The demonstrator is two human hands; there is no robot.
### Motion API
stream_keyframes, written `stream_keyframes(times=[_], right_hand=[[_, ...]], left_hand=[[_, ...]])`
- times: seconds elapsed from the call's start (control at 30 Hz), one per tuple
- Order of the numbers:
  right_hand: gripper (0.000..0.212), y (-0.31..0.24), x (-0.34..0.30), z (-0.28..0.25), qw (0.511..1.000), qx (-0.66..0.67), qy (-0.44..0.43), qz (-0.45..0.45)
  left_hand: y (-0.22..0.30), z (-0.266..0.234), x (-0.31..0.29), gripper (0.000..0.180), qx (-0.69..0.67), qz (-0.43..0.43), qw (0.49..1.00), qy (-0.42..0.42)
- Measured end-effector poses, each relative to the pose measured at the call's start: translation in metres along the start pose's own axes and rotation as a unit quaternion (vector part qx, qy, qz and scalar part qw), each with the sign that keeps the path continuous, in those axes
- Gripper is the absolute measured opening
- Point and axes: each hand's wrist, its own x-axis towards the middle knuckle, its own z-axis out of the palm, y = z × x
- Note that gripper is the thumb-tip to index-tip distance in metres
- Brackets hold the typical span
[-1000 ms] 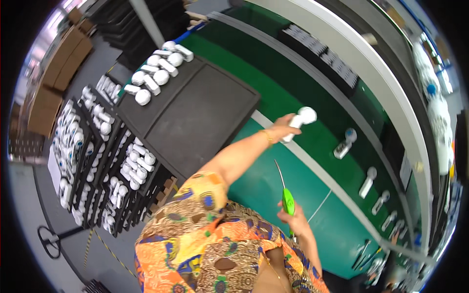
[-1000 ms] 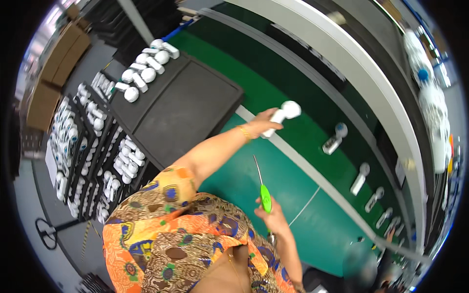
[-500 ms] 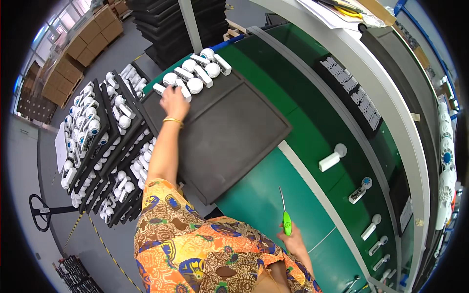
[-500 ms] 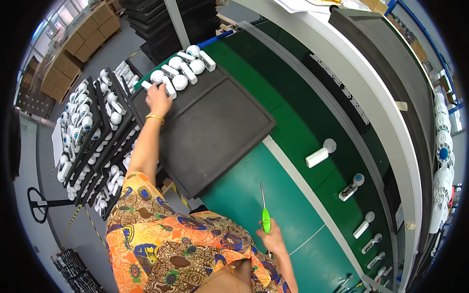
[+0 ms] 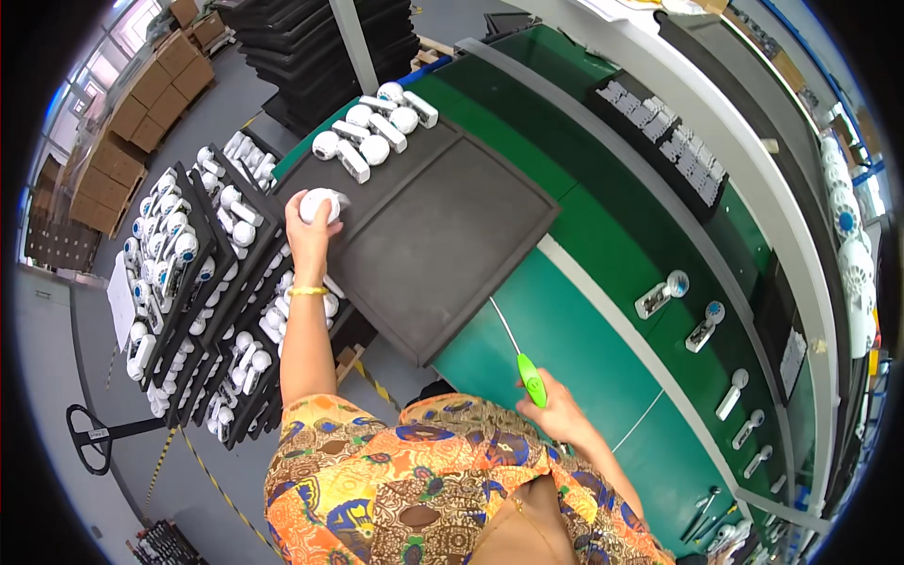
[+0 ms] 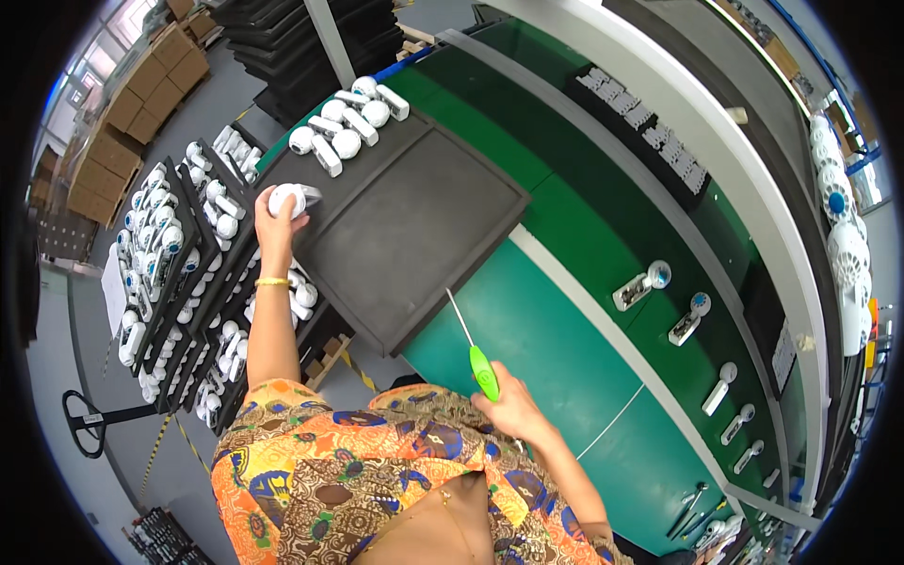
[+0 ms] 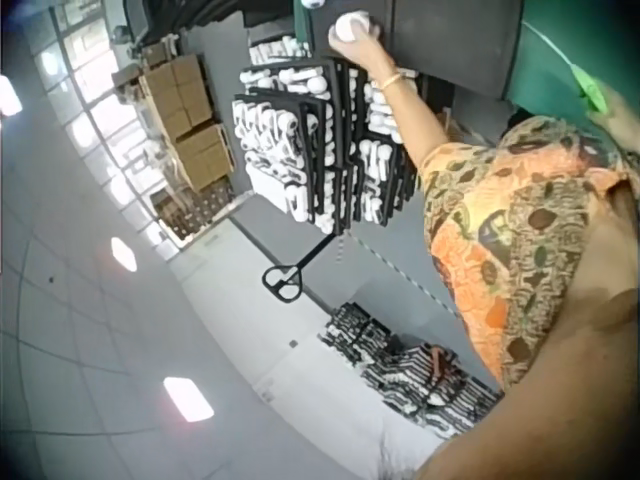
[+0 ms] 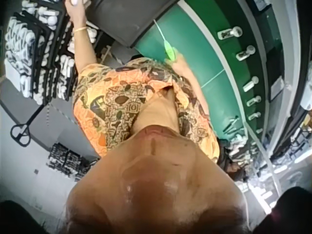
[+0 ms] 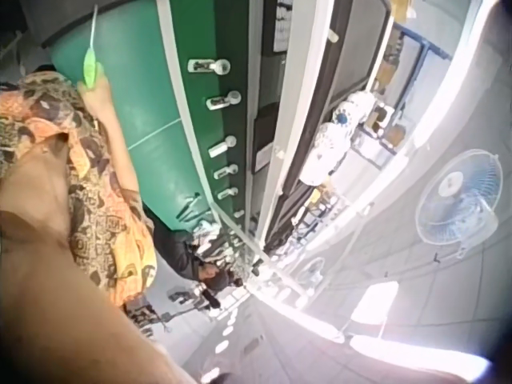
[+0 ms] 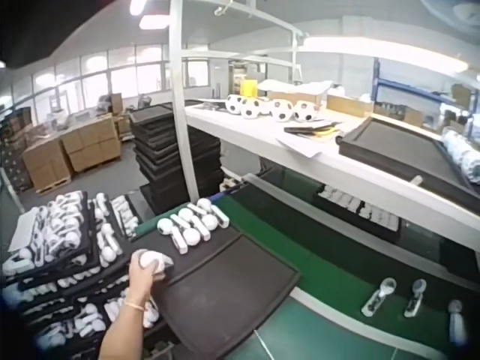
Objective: Picking up components from a workstation, placing them onto trays, and using an air duster gun to clean them.
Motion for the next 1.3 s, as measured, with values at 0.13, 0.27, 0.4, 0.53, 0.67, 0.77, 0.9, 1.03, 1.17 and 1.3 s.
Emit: stream_keyframes(times=[0.13,0.27,0.4,0.53,0.67,0.77,0.9,1.03,1.17,1.3], right_hand=[[0.032,-0.013,-0.009,-0.002,0.984,0.124,-0.095,-0.081],[0.030,-0.033,-0.022,0.002,0.972,0.146,-0.153,-0.106],[0.030,-0.024,-0.022,0.009,0.975,0.113,-0.156,-0.111],[0.028,-0.015,-0.030,0.006,0.980,0.128,-0.131,-0.080],[0.029,0.001,-0.030,0.010,0.978,0.156,-0.123,-0.068],[0.030,-0.002,-0.034,0.014,0.980,0.127,-0.122,-0.098],[0.032,0.002,-0.027,0.008,0.980,0.152,-0.120,-0.039],[0.028,0.018,-0.026,0.015,0.976,0.150,-0.123,-0.100],[0.028,0.019,-0.026,0.005,0.975,0.177,-0.132,-0.027],[0.032,0.030,-0.020,0.001,0.969,0.201,-0.125,0.073]], left_hand=[[0.020,-0.002,-0.075,0.035,-0.287,-0.179,0.934,-0.117],[0.009,0.025,-0.136,0.032,-0.396,-0.297,0.853,-0.163],[0.004,0.039,-0.173,0.033,-0.405,-0.348,0.821,-0.204],[0.013,0.044,-0.194,0.035,-0.363,-0.379,0.833,-0.176],[0.003,0.045,-0.203,0.036,-0.363,-0.393,0.827,-0.172],[-0.006,0.042,-0.206,0.037,-0.347,-0.393,0.828,-0.198],[-0.005,0.042,-0.212,0.038,-0.324,-0.404,0.833,-0.195],[-0.008,0.041,-0.211,0.037,-0.317,-0.402,0.835,-0.200],[-0.005,0.042,-0.211,0.038,-0.281,-0.397,0.852,-0.193],[-0.010,0.044,-0.212,0.038,-0.269,-0.398,0.855,-0.193]])
